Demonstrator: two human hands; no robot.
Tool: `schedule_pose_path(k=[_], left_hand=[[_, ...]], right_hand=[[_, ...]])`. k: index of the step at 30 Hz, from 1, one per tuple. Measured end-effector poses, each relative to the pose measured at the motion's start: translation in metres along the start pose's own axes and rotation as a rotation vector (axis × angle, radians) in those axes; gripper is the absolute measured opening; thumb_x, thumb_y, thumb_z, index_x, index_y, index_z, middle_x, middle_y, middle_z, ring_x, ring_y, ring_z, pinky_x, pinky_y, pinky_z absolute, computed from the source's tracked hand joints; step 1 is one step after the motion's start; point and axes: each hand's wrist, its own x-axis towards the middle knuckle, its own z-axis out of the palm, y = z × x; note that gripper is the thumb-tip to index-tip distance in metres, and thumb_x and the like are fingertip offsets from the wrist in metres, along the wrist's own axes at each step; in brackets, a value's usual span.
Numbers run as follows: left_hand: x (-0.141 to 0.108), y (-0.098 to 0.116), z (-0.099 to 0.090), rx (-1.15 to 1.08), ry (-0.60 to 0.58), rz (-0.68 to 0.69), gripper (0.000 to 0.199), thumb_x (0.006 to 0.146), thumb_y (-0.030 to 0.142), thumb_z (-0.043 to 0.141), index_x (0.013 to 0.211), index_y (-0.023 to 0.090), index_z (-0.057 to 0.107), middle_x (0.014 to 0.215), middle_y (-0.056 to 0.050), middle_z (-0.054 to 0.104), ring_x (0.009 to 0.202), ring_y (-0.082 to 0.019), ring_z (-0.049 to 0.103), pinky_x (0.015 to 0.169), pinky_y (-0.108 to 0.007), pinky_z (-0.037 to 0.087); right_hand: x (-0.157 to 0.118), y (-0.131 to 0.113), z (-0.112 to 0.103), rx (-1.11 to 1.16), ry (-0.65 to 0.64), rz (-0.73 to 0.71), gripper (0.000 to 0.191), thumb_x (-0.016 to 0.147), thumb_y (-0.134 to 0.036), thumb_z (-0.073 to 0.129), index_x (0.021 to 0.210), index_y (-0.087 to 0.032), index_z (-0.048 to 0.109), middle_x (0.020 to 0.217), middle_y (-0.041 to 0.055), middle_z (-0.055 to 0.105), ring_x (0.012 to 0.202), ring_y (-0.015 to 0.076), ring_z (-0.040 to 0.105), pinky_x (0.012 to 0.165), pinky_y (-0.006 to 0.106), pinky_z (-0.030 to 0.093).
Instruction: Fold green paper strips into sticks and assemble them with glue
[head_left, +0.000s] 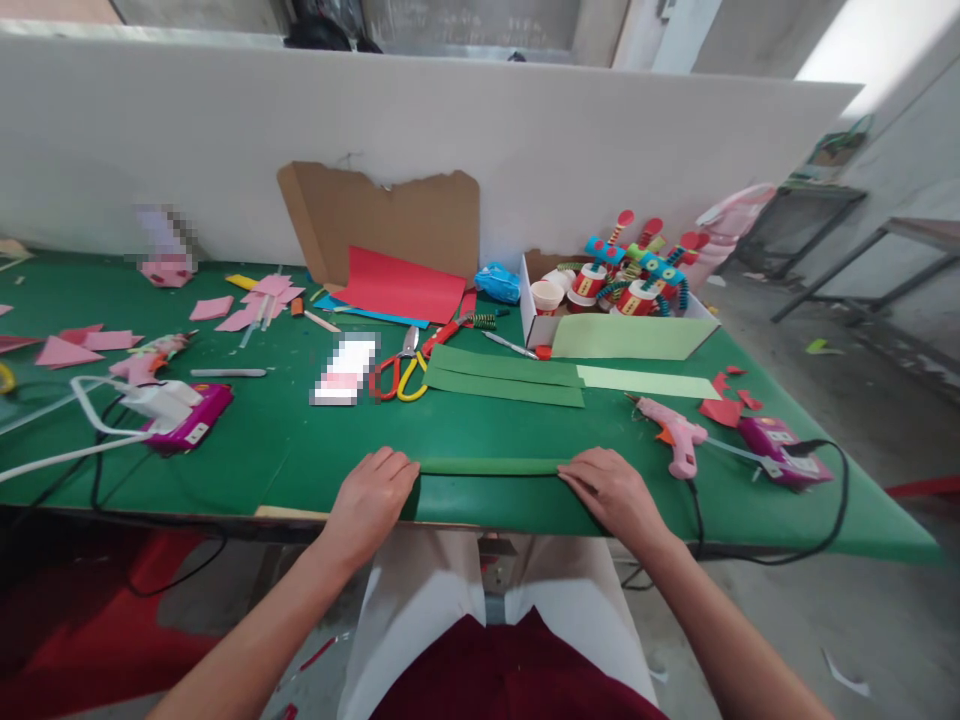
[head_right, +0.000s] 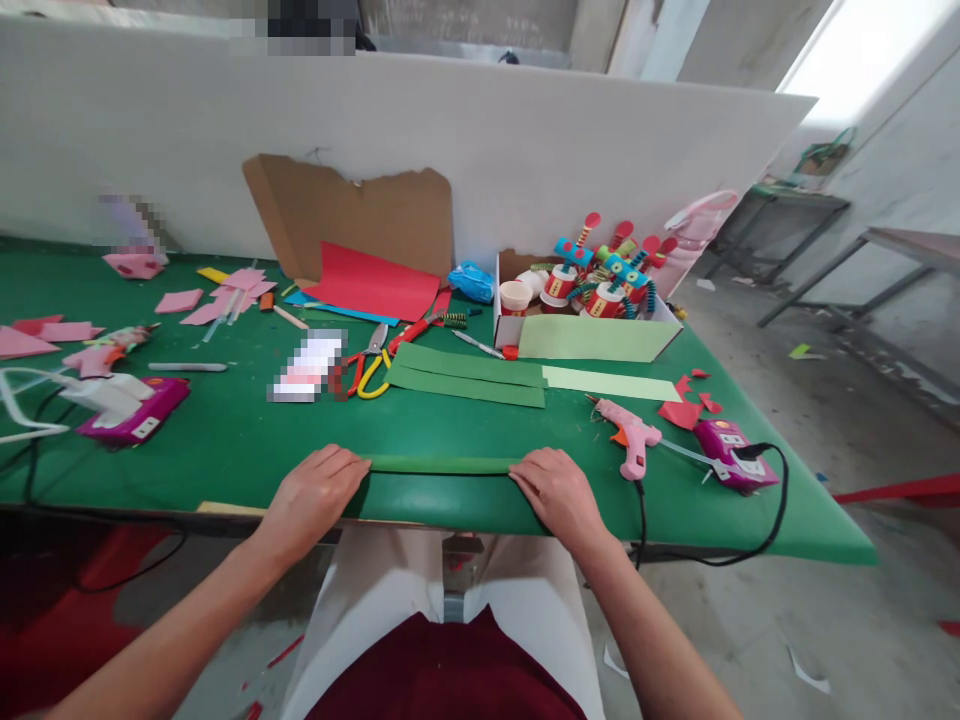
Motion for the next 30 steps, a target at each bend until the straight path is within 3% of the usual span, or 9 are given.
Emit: schedule_pose_path(k=[4,8,13,18,26,30], left_hand=[[-0.002,-0.005,0.002,-0.024,0.024,0.032,0.026,0.092,0.011,0.041,0.081,0.013,0.064,0.075,-0.007,0.058,0.075,-0.019,0.048,0.069,-0.032,0.041],[-0.003,-0.005,0.006,-0.015,0.03,0.034,0.027,0.091,0.01,0.04,0.083,0.014,0.065,0.076,-0.007,0.059,0.076,-0.019,0.048,0.07,-0.032,0.041],[-0.002,-0.007,0.005,-0.015,0.011,-0.002,0.027,0.091,0.01,0.041,0.079,0.016,0.065,0.075,-0.006,0.059,0.074,-0.019,0.048,0.069,-0.031,0.04],[0.003,-0.006,-0.001,-0.003,-0.052,-0.048,0.025,0.089,0.009,0.044,0.076,0.017,0.065,0.073,-0.005,0.057,0.074,-0.02,0.049,0.066,-0.032,0.039],[0.026,0.032,0.007,-0.179,-0.053,-0.009,0.024,0.093,0.015,0.041,0.095,0.017,0.065,0.089,-0.007,0.06,0.085,-0.02,0.049,0.074,-0.033,0.041],[0.037,0.042,0.013,-0.26,-0.083,-0.022,0.025,0.093,0.017,0.042,0.085,0.017,0.065,0.085,-0.007,0.06,0.083,-0.02,0.049,0.075,-0.034,0.041]], right_hand=[[0.001,0.007,-0.009,0.04,-0.076,0.019,0.026,0.094,-0.026,0.046,0.085,-0.019,0.069,0.083,0.0069,0.07,0.077,0.0177,0.062,0.073,0.031,0.046],[0.016,-0.014,-0.009,0.002,-0.143,0.066,0.019,0.091,-0.029,0.052,0.088,-0.019,0.067,0.084,0.0084,0.068,0.08,0.0211,0.061,0.075,0.035,0.046],[0.043,-0.054,0.02,0.157,-0.181,-0.034,0.02,0.09,-0.031,0.055,0.102,-0.019,0.066,0.094,0.0091,0.068,0.088,0.0212,0.059,0.078,0.035,0.046],[0.054,-0.058,0.042,0.236,-0.131,0.015,0.017,0.091,-0.027,0.054,0.088,-0.019,0.069,0.086,0.0063,0.068,0.084,0.0189,0.059,0.077,0.032,0.045],[0.051,-0.062,0.039,0.105,-0.161,0.009,0.022,0.093,-0.025,0.049,0.089,-0.018,0.069,0.084,0.0064,0.067,0.081,0.018,0.058,0.075,0.031,0.041],[0.051,-0.061,0.035,0.135,-0.176,0.066,0.017,0.092,-0.023,0.052,0.09,-0.018,0.069,0.087,0.006,0.068,0.084,0.0173,0.058,0.077,0.03,0.041]])
